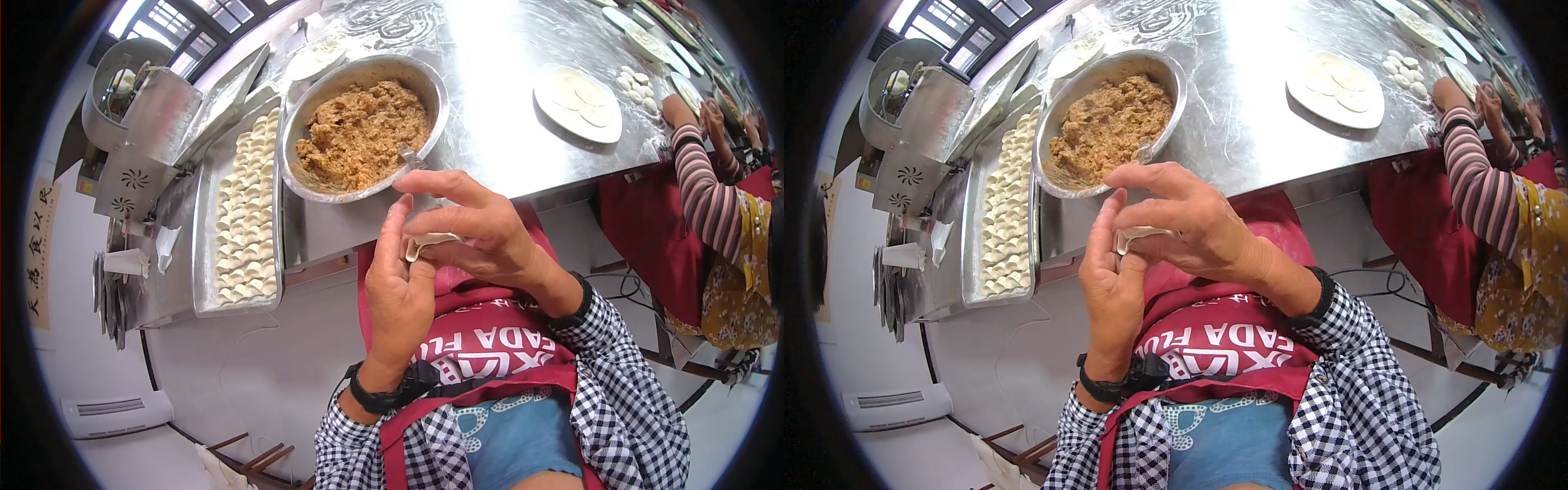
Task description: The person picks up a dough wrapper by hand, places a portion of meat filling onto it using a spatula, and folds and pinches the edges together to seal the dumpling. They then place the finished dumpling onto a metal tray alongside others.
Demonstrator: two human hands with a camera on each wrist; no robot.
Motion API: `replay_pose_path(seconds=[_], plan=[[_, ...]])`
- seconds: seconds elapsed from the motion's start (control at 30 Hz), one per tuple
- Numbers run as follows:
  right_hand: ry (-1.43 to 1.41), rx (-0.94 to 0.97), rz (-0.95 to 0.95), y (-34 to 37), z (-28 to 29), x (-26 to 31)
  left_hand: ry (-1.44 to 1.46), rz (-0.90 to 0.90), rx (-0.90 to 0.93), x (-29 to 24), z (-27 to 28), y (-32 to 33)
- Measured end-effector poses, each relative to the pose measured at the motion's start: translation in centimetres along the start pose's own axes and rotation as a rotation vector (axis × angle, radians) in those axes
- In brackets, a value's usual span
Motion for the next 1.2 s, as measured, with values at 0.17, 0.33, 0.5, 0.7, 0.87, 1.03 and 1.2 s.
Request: replay_pose_path(seconds=[0.17,0.33,0.5,0.7,0.87,1.03,1.2], plan=[[-0.058,0.002,0.006,0.5,0.2,-0.1,0.202,0.116,-0.013,0.1,-0.5,0.1],[-0.200,-0.103,-0.099,0.4,0.3,-0.6,0.435,0.211,-0.026,1.3,-0.4,0.4],[-0.128,-0.042,-0.067,0.3,-0.2,-0.5,0.432,0.218,-0.025,1.3,-0.6,0.5],[-0.050,-0.069,0.011,0.5,-0.3,-0.3,0.314,0.197,0.013,1.3,-0.7,0.5],[-0.070,0.054,-0.033,0.1,-0.5,0.1,0.230,0.199,0.108,1.3,-0.8,0.6],[-0.066,0.069,-0.045,0.0,-0.4,-0.4,0.198,0.158,0.086,1.0,-0.9,0.3],[-0.143,0.086,-0.074,0.3,-0.3,-0.9,0.246,0.196,0.072,0.5,-1.1,0.2]])
Point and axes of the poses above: each hand's wrist, its own y-axis away from the middle knuckle, its own z-axis out of the back of the hand, x = y × z, the point moved 8 cm from there along -y, towards the middle knuckle, and after that the axes turned 11 degrees about -z, right-handed, at the moved point
